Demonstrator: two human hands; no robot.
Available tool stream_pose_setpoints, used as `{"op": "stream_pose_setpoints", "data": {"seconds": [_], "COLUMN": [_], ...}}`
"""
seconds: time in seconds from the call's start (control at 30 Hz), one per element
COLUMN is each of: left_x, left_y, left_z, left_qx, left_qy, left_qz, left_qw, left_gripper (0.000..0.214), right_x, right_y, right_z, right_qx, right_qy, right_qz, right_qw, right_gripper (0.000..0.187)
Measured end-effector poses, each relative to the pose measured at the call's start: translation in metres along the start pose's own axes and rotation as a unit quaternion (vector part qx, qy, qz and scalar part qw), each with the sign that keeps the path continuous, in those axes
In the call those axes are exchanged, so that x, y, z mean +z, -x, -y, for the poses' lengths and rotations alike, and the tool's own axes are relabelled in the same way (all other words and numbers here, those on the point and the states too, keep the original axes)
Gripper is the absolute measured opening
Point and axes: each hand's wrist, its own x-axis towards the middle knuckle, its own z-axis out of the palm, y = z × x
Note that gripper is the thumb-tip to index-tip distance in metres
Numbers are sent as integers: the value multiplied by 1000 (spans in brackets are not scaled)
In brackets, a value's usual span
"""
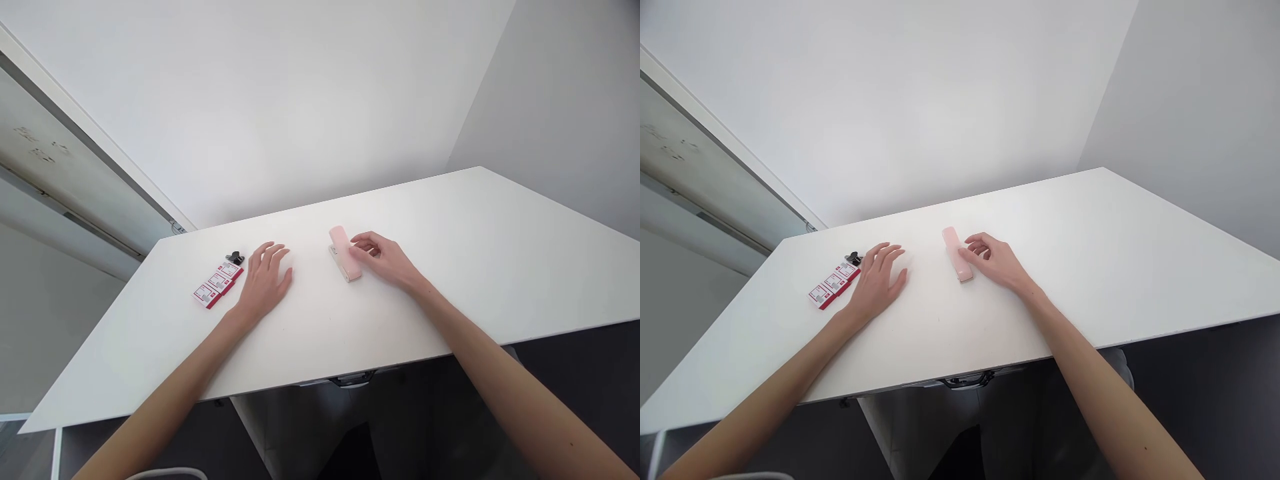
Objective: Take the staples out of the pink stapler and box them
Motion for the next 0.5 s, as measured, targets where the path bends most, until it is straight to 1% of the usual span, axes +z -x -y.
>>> {"op": "stream_pose_setpoints", "data": {"seconds": [0.07,0.13,0.2,0.3,0.37,0.4,0.5], "left_x": [9,17,23,29,29,29,26], "left_y": [-10,-22,-33,-47,-52,-53,-54], "left_z": [-10,-20,-27,-37,-40,-42,-44], "left_qx": [11,13,13,7,7,9,11], "left_qy": [42,87,129,186,218,231,257], "left_qz": [-3,8,37,89,116,127,147], "left_qw": [999,996,991,979,969,964,955], "left_gripper": [36,37,40,50,53,50,35], "right_x": [1,2,2,3,4,4,6], "right_y": [1,1,2,3,3,2,0], "right_z": [1,4,7,10,9,8,3], "right_qx": [-13,-29,-44,-59,-74,-83,-111], "right_qy": [10,23,44,68,69,69,71], "right_qz": [15,36,61,85,84,83,73], "right_qw": [1000,999,996,992,991,991,989], "right_gripper": [48,50,54,58,52,48,41]}}
